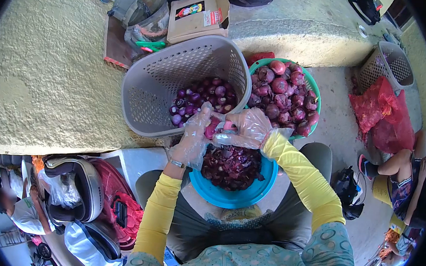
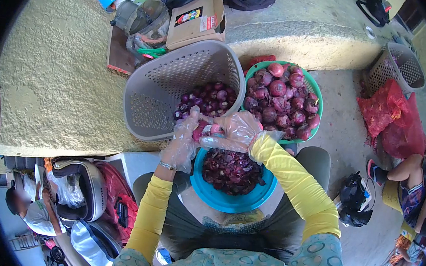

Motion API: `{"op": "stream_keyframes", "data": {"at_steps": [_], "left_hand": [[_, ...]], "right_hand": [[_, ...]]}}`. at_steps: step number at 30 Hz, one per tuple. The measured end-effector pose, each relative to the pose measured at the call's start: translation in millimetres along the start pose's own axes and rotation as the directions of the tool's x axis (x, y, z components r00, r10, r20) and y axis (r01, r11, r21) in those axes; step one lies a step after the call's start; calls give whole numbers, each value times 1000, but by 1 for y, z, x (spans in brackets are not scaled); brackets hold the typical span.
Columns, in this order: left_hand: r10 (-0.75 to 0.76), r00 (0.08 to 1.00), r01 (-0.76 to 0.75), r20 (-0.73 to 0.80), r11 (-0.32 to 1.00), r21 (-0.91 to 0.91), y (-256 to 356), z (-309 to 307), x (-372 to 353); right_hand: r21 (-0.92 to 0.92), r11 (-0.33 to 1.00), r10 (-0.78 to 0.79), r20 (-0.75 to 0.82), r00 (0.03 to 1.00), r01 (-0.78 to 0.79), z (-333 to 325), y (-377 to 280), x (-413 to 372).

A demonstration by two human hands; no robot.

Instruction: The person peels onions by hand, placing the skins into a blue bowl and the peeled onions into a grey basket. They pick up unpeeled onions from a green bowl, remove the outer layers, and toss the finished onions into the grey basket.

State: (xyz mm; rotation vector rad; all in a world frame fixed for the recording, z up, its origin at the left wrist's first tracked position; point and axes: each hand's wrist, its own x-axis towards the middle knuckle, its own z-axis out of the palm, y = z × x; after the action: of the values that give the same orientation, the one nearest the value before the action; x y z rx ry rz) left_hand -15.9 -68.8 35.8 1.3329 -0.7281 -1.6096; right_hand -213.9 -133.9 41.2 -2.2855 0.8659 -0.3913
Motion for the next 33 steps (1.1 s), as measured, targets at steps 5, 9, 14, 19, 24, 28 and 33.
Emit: {"op": "stream_keyframes", "data": {"at_steps": [5, 9, 14, 19, 24, 28, 33], "left_hand": [[17, 1000, -18, 21, 998, 53, -1, -5, 3], [43, 999, -43, -3, 997, 71, -2, -3, 2], [136, 989, -120, -57, 967, 224, -17, -14, 11], [-21, 999, 20, -44, 1000, -11, -5, -16, 10], [-38, 996, 28, -82, 992, -121, -1, -3, 5], [-110, 991, 87, -74, 960, -268, 1, -7, 4], [-93, 995, 100, 36, 928, -359, 9, -16, 1]], "right_hand": [[44, 998, -55, -16, 998, 55, 5, 4, -2], [141, 990, -30, 43, 999, 24, 7, 6, -1], [35, 991, -126, 4, 992, 126, 2, 4, -2], [-86, 984, -144, 147, 979, 158, -1, -3, -4], [-114, 991, -74, 27, 997, 76, -4, -1, -1], [-125, 991, -52, 33, 998, 56, -4, 2, -2], [5, 969, -248, 32, 968, 248, -5, 5, -3]]}}
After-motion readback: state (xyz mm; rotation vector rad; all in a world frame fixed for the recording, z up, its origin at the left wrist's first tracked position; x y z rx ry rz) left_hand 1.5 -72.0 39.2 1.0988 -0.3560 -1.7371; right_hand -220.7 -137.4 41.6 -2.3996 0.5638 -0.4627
